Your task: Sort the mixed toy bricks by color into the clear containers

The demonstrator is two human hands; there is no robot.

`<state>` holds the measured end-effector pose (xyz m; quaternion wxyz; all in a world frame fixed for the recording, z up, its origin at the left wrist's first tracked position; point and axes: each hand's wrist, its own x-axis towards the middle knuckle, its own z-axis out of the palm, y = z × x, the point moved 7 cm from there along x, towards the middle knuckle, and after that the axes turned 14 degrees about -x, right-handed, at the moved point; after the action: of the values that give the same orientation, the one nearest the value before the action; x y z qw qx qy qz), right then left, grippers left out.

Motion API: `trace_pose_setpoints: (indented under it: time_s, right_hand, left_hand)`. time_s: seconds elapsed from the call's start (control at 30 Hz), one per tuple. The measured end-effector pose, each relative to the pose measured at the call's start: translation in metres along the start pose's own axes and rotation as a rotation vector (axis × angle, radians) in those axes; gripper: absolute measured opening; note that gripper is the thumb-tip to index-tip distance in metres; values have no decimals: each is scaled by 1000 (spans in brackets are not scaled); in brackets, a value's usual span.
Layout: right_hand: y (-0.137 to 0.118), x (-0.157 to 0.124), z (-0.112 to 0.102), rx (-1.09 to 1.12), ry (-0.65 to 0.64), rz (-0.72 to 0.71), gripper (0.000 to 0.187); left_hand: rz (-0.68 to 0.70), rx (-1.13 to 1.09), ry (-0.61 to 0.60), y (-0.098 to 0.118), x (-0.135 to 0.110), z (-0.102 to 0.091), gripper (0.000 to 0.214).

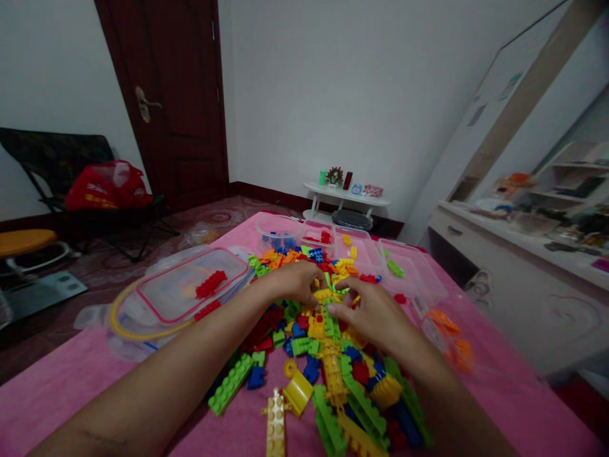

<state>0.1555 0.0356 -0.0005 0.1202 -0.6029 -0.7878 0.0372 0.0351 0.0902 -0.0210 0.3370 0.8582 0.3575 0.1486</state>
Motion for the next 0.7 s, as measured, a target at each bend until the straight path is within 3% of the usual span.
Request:
trace_pose_setpoints:
  time_s: [0.13, 0.37, 0.53, 0.7]
  right_hand:
    - [-10, -1, 13, -44, 1, -35, 46]
    - [8, 2, -5, -65, -31, 26, 31]
    - [-12, -4, 4, -88, -21, -49, 50]
    - [-15, -2, 3, -112, 4, -69, 38]
  left_hand:
    - [9, 49, 61, 3, 2, 1, 32]
    - [-75, -123, 13, 3, -10, -22, 20]
    - [6, -120, 72, 8, -13, -33, 22]
    - [-6, -63, 81, 14, -14, -33, 19]
